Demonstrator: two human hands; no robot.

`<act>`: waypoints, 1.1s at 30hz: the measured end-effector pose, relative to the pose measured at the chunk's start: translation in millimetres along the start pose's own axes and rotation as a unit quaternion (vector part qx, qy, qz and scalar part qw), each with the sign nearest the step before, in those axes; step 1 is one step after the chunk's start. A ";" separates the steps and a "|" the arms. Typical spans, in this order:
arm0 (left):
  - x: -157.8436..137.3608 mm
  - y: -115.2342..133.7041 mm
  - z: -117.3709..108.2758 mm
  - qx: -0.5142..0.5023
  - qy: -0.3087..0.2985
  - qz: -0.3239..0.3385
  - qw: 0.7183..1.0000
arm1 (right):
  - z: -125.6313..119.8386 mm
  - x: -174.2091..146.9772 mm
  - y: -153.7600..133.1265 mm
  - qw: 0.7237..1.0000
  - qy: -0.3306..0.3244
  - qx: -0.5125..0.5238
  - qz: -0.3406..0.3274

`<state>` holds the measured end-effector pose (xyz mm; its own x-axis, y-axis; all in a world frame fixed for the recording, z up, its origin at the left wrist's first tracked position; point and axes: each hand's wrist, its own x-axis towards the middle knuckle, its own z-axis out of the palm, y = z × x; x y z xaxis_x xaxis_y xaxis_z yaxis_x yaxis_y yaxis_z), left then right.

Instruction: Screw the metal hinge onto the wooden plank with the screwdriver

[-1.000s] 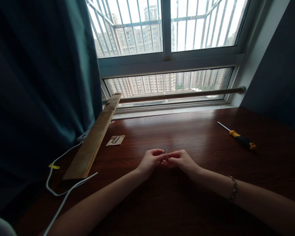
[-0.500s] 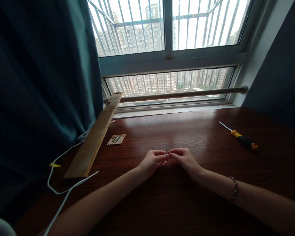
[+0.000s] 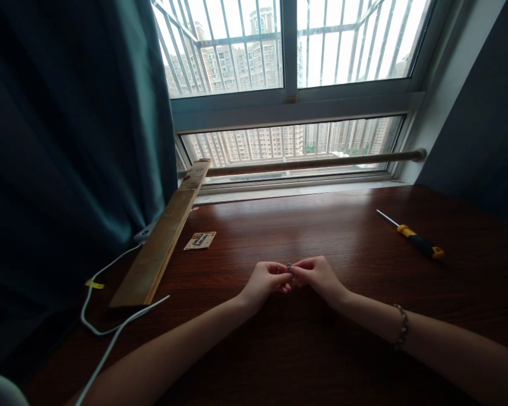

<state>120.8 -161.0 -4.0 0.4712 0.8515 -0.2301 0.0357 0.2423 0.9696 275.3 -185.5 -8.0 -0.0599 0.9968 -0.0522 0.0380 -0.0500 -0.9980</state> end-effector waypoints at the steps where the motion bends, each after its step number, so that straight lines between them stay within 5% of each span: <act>1: -0.5 0.3 1.0 0.003 0.004 0.000 1.000 | -0.3 1.0 2.3 1.000 0.006 -0.018 -0.008; 23: 6.2 -1.2 -2.9 -0.113 0.076 -0.022 0.990 | -6.9 6.8 -2.4 0.998 -0.025 -0.006 -0.064; 29: 14.3 -2.4 -8.0 -0.169 0.067 -0.033 0.983 | -60.4 41.7 -12.8 0.982 0.126 -0.111 -0.090; 33: 14.2 -1.9 -8.5 -0.192 0.076 -0.034 0.978 | -129.6 46.7 -9.2 0.909 0.221 -0.342 -0.094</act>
<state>119.9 -145.4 -9.8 0.3409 0.8798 -0.3314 -0.2856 0.4327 0.8551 401.4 -130.5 3.3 0.2708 0.9191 0.2862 0.6886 0.0228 -0.7248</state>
